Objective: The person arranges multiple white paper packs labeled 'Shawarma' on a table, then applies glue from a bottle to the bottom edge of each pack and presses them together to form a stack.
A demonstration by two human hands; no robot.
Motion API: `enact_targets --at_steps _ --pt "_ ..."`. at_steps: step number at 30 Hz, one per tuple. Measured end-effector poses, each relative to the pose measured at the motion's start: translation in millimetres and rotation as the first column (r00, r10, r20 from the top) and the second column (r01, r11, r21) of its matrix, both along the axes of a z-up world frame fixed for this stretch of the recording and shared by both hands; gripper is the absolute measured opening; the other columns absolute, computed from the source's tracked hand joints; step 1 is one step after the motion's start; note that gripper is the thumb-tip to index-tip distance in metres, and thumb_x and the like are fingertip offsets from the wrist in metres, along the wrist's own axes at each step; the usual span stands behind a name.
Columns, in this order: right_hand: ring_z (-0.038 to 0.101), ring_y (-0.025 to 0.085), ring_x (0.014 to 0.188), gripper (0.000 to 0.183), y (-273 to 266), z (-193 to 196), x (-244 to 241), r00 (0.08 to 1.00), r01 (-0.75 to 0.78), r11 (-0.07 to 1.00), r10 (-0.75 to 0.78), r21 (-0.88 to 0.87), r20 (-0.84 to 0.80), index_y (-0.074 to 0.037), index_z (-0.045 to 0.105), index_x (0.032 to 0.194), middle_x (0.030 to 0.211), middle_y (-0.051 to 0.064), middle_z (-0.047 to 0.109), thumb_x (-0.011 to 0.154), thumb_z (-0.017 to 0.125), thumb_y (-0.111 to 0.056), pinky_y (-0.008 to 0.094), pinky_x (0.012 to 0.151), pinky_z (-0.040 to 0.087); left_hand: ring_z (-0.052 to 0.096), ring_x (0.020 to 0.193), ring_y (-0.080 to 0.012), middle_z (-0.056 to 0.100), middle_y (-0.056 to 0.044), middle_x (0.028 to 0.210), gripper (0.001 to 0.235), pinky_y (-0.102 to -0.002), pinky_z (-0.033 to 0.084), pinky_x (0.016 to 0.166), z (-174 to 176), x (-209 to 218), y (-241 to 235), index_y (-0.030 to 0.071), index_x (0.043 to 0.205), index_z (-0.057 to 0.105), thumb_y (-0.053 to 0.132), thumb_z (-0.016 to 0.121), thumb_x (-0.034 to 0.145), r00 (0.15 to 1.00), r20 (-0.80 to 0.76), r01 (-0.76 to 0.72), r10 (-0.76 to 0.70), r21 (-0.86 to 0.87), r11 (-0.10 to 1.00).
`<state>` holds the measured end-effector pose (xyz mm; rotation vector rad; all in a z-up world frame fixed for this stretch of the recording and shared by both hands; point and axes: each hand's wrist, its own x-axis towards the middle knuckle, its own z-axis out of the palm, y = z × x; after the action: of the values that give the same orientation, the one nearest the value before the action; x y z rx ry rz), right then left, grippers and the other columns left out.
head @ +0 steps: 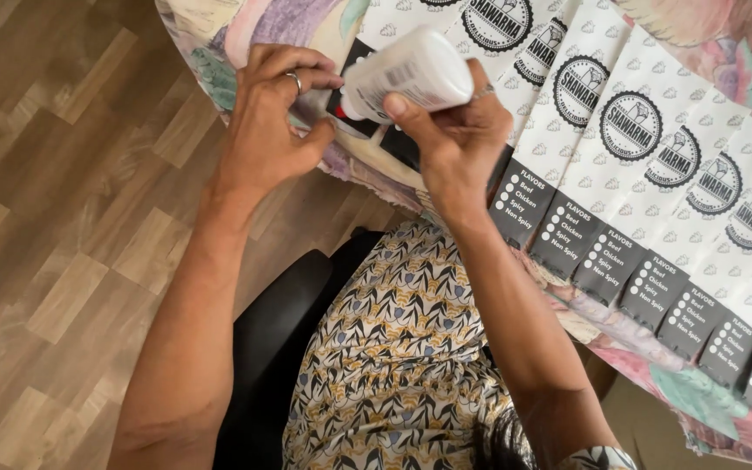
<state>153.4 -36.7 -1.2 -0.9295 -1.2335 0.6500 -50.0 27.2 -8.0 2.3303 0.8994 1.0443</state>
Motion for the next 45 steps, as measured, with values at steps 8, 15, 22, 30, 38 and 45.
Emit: enact_targets --at_steps 8,15,22,30,38,45 --pt "0.070 0.027 0.106 0.024 -18 10 18 1.000 0.002 1.000 -0.003 -0.022 -0.017 0.000 0.068 0.109 0.111 0.011 0.069 0.090 0.082 -0.006 0.036 0.086 0.068 0.045 0.119 -0.0269 0.062 -0.004 0.124 0.044 -0.054 0.035 0.106 -9 -4 3 0.002 0.120 0.072 0.004 0.071 0.076 1.000 -0.017 0.020 -0.021 -0.052 0.998" --pt "0.070 0.029 0.109 0.032 1 1 1 1.000 -0.017 1.000 0.018 0.017 -0.016 0.003 0.067 0.114 0.114 0.012 0.067 0.089 0.083 -0.009 0.036 0.085 0.069 0.046 0.117 -0.0274 0.062 -0.005 0.122 0.041 -0.049 0.038 0.101 3 -3 -2 -0.001 0.117 0.073 0.006 0.073 0.077 1.000 -0.009 0.027 -0.027 -0.019 0.999" --pt "0.071 0.031 0.108 0.025 -6 6 9 1.000 0.000 1.000 0.000 0.005 0.028 0.003 0.066 0.109 0.113 0.015 0.067 0.090 0.081 -0.003 0.036 0.085 0.070 0.048 0.114 -0.0282 0.064 -0.005 0.120 0.034 -0.049 0.039 0.096 -5 1 0 0.001 0.114 0.074 0.009 0.075 0.081 1.000 0.013 -0.011 0.011 -0.003 1.000" --pt "0.074 0.027 0.103 0.026 -22 6 14 0.988 0.110 0.992 -0.116 0.061 0.105 0.000 0.066 0.113 0.111 0.012 0.073 0.092 0.083 -0.005 0.035 0.083 0.070 0.049 0.110 -0.0240 0.066 0.000 0.109 0.022 -0.050 0.037 0.095 -7 16 -2 0.008 0.097 0.073 0.010 0.079 0.076 0.983 0.005 -0.183 0.184 -0.063 0.981" --pt "0.071 0.024 0.098 0.027 -25 2 19 0.985 0.135 0.991 -0.134 -0.005 0.106 0.001 0.067 0.109 0.108 0.010 0.072 0.089 0.083 -0.007 0.032 0.076 0.068 0.051 0.109 -0.0237 0.067 -0.001 0.109 0.025 -0.053 0.038 0.100 -12 19 -1 0.008 0.097 0.074 -0.002 0.069 0.074 0.976 0.025 -0.214 0.216 -0.086 0.973" --pt "0.071 0.028 0.104 0.027 -1 7 -6 0.997 0.070 0.997 -0.069 -0.019 0.030 0.004 0.066 0.107 0.108 0.009 0.066 0.089 0.083 -0.007 0.033 0.075 0.070 0.051 0.106 -0.0247 0.068 -0.004 0.105 0.027 -0.047 0.038 0.098 -1 20 -7 0.004 0.094 0.075 -0.009 0.058 0.078 0.977 0.065 -0.201 0.203 -0.037 0.979"
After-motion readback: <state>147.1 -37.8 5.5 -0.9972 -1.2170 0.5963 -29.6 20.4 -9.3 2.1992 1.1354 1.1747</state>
